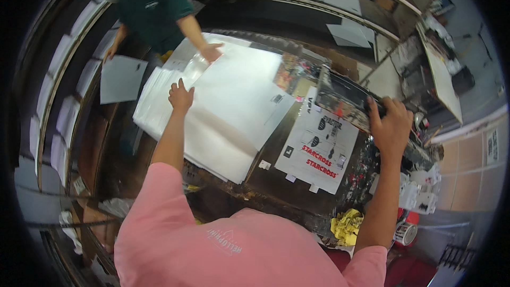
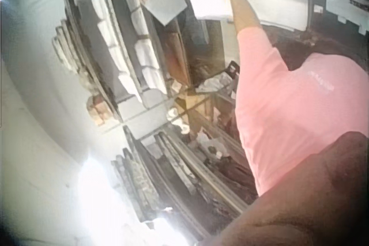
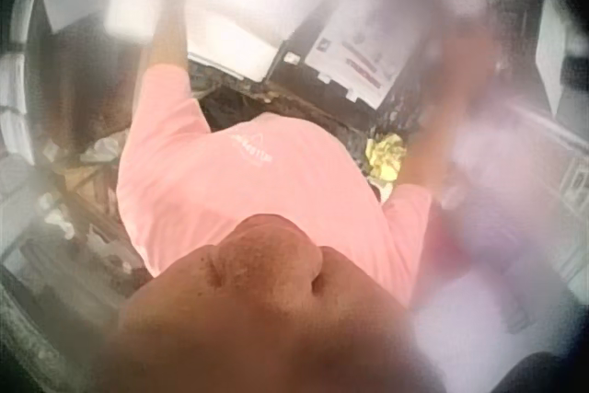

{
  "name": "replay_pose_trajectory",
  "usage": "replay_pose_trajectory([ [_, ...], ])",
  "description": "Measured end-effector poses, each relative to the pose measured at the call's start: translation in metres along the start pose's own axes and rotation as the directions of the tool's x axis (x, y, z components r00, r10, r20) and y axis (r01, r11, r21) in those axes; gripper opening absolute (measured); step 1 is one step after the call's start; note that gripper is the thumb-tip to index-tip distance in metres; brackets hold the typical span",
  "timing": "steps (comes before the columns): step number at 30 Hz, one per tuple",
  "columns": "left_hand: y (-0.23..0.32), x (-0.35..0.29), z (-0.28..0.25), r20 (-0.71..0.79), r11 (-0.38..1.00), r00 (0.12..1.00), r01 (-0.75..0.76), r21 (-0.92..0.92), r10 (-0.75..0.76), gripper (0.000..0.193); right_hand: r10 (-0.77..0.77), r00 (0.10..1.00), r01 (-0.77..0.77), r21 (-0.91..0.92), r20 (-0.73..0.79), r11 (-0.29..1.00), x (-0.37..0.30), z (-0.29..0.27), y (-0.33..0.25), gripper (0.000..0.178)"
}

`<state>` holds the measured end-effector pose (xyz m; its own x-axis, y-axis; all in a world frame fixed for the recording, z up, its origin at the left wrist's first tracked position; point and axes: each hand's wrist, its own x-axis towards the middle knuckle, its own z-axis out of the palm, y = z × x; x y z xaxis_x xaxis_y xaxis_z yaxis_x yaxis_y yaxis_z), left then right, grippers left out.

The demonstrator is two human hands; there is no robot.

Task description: The person performs screen printing on white paper sheets. They place a sheet under a screen, pull a squeegee across the screen to transfer ink, lift the screen, and remove the printed sheet. This cycle repeats continuously with another person assisting by stacking the finished prints.

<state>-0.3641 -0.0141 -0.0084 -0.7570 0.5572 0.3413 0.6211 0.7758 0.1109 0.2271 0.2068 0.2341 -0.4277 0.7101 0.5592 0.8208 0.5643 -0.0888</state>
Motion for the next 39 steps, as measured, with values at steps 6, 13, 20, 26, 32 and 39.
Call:
replay_pose_trajectory([
  [6,-0.001,-0.151,-0.012,0.019,0.854,0.999,-0.025,-0.520,0.041,0.056,-0.031,0.999,0.030,-0.056,-0.022,0.998,-0.028,0.006,0.002,0.038],
  [13,-0.075,-0.176,0.004,-0.013,0.948,0.999,-0.032,-0.318,0.029,0.052,-0.027,0.998,0.029,-0.031,0.050,0.999,-0.035,0.017,0.008,0.043],
  [20,-0.096,-0.054,-0.009,0.174,0.998,0.983,0.061,-0.029,-0.055,0.090,-0.047,0.998,0.048,-0.038,0.039,0.998,-0.033,0.016,0.004,0.041],
  [26,-0.104,0.001,0.000,0.470,0.996,0.878,0.063,0.069,-0.088,0.107,-0.045,0.999,0.045,-0.017,0.015,0.999,-0.030,0.010,-0.006,0.034],
  [32,-0.091,0.004,-0.005,0.477,0.993,0.871,0.099,0.063,-0.117,0.097,-0.014,1.000,0.014,-0.009,0.023,1.000,-0.033,0.008,-0.010,0.030],
  [39,-0.075,-0.001,-0.003,0.500,0.990,0.856,0.143,0.013,-0.131,0.082,-0.001,1.000,0.001,0.003,0.013,1.000,-0.034,0.008,-0.004,0.035],
])
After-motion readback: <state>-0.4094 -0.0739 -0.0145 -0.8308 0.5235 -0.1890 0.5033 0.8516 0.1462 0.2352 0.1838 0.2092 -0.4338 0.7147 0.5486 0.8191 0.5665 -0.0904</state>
